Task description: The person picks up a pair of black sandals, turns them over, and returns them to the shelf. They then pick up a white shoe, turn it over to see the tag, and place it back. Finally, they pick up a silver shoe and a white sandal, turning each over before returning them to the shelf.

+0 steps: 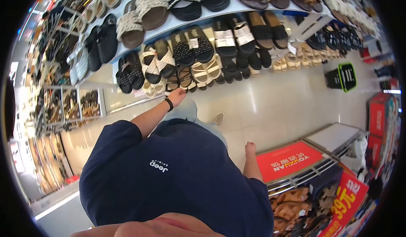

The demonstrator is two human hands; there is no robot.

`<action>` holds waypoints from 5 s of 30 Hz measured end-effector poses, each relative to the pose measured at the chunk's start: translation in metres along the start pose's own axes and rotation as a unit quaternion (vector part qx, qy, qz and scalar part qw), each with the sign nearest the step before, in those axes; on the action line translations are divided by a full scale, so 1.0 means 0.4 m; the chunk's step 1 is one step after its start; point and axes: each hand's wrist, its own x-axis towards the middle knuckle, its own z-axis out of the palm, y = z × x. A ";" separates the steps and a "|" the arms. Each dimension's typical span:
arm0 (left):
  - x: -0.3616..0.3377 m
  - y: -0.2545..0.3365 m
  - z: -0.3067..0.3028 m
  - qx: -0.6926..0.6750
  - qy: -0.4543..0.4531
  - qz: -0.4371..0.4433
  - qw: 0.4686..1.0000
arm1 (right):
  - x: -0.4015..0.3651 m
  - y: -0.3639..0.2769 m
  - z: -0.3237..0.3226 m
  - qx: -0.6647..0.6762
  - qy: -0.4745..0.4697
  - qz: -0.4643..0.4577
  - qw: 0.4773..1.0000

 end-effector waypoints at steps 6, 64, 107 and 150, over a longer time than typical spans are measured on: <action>-0.067 -0.020 -0.072 -0.037 0.104 -0.044 0.993 | 0.198 0.050 0.040 -0.118 -0.070 -0.067 0.988; -0.116 -0.196 -0.782 0.246 0.099 -0.050 0.963 | -0.348 -0.496 0.771 -0.383 -0.100 -0.236 0.888; -0.019 -0.055 -0.707 0.263 0.143 -0.301 0.905 | 0.249 -0.791 0.452 -0.389 -0.223 -0.238 0.861; -0.512 0.004 -1.294 0.246 0.435 0.195 0.844 | -0.463 -0.581 0.974 -0.407 -0.090 -0.320 0.851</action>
